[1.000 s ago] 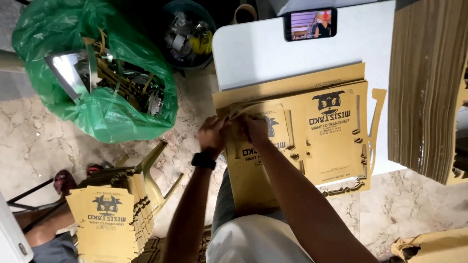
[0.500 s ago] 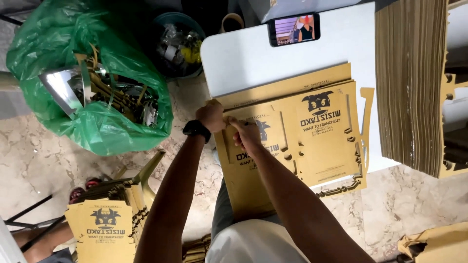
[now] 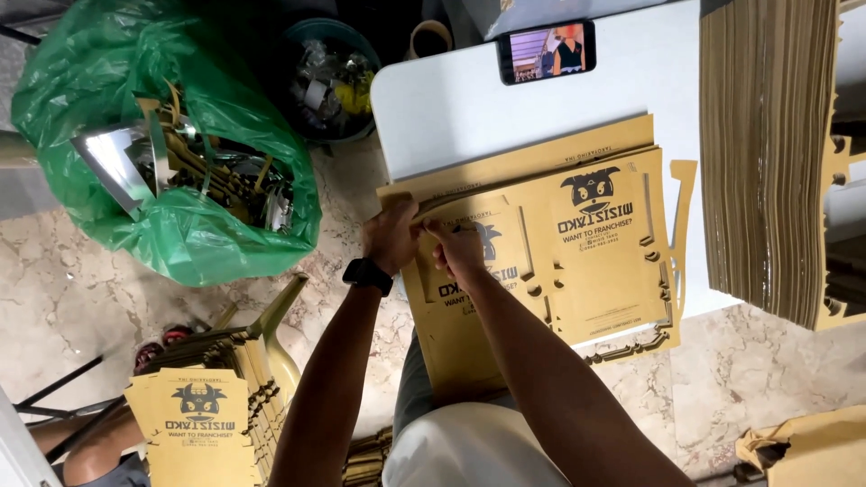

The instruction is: Manually punching out pre-cut cardboard shapes from sheets and stacking them.

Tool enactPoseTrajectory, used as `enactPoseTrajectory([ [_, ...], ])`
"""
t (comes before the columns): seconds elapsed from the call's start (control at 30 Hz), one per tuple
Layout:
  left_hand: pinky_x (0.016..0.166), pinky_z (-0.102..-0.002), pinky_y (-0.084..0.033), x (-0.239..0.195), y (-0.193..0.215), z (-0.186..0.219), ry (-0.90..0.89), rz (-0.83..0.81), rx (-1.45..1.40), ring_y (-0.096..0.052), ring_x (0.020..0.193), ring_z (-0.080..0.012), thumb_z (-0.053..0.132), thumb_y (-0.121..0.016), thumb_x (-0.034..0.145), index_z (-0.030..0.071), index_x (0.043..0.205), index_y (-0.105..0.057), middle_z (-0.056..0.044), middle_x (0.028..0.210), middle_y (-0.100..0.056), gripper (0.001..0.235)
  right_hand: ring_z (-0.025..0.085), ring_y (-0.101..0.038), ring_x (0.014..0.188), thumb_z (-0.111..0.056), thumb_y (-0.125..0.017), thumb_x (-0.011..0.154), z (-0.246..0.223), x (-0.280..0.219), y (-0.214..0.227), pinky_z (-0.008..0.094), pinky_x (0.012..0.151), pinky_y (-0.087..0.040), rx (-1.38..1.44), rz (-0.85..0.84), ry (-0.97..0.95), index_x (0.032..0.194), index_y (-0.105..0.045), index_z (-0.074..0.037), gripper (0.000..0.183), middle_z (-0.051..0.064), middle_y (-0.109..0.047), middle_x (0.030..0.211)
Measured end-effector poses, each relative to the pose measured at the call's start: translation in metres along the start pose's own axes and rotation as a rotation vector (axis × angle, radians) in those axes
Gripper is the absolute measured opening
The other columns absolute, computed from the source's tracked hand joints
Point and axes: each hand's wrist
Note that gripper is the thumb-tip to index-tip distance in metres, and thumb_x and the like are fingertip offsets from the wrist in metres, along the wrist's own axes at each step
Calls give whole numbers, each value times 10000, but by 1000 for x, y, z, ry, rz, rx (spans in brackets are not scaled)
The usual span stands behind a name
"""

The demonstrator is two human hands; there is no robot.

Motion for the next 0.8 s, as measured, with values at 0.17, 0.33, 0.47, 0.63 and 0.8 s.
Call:
enactPoseTrajectory([
  [0.17, 747, -478, -608, 2, -5, -3, -6, 28, 22, -722, 912, -310, 215, -733, 916, 129, 979, -581, -72, 901, -646, 186, 168, -633, 452, -540, -805, 854, -9, -6, 0, 259, 339, -433, -15, -1, -6, 650, -678, -33, 561, 103, -615, 519],
  [0.33, 869, -449, -576, 34, 20, 5, -25, -206, 114, -739, 938, -256, 241, -638, 974, 118, 1263, -558, -54, 957, -709, 325, 166, -638, 457, -557, -797, 852, -23, -15, 1, 257, 337, -430, -1, -25, -4, 646, -675, -38, 572, 102, -622, 526],
  [0.47, 920, -470, -554, 38, 24, 18, -23, -296, 52, -718, 1011, -295, 209, -606, 937, 99, 1406, -509, -79, 1021, -720, 491, 179, -649, 450, -602, -805, 827, 6, 9, 7, 255, 322, -414, -2, -58, -17, 647, -690, -39, 602, 123, -637, 539],
  [0.63, 1028, -556, -460, 39, 11, 21, 78, -267, -127, -596, 1231, -383, 219, -618, 926, 77, 1410, -447, -189, 1300, -582, 533, 173, -626, 406, -561, -759, 874, 6, 9, 8, 257, 308, -405, 4, -59, -21, 644, -701, -42, 571, 121, -646, 532],
  [0.8, 1060, -538, -425, 27, 13, 21, 79, -232, -192, -557, 1253, -378, 104, -556, 935, 59, 1307, -526, -164, 1283, -542, 376, 174, -640, 427, -589, -796, 829, -14, -14, 7, 248, 311, -399, 18, -55, -8, 632, -686, -32, 601, 126, -636, 528],
])
Point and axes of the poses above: each hand's wrist, its own x-axis towards the middle knuckle, its own y-axis out of the back of the hand, z = x × y
